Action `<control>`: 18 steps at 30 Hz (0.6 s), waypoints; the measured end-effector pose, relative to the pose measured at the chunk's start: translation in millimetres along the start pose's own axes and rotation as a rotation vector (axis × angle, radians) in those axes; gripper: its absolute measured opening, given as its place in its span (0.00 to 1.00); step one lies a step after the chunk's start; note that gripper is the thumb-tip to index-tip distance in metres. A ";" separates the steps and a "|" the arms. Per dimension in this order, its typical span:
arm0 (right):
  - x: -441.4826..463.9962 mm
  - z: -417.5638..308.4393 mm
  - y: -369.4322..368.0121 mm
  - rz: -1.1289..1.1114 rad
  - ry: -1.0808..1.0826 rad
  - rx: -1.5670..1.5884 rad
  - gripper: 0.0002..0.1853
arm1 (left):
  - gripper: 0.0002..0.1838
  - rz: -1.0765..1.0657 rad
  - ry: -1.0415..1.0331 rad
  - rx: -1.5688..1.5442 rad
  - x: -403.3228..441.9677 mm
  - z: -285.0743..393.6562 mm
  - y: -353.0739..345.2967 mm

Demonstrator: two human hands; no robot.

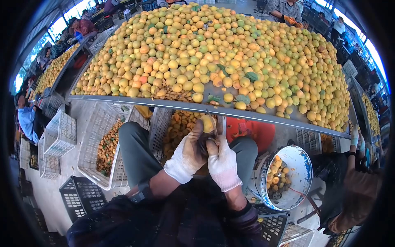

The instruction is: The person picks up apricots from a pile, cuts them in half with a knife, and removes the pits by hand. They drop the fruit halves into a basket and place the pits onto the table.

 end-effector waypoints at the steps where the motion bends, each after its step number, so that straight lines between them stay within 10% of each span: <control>1: -0.6 1.8 1.0 -0.021 -0.024 -0.014 0.15 | 0.23 -0.039 0.013 -0.019 0.8 -1.8 2.4; 6: -3.3 0.8 14.7 -0.074 -0.079 0.057 0.17 | 0.21 -0.052 0.012 -0.014 4.7 -1.6 4.0; 12: -6.3 19.7 24.6 -0.334 -0.314 0.216 0.18 | 0.15 -0.116 0.156 0.731 -3.5 28.0 7.2; 18: -8.7 18.2 -3.5 -0.090 -0.146 0.611 0.25 | 0.29 -0.202 0.068 0.359 -8.5 2.1 11.4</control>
Point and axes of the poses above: each hand's wrist, its own x-axis towards the middle knuckle, its own y-axis out of the back of the hand, z = x × y, the point moved 2 cm from there along x, towards the middle knuckle, and after that the axes turned 10 degrees about -z, right-handed, at the moved point
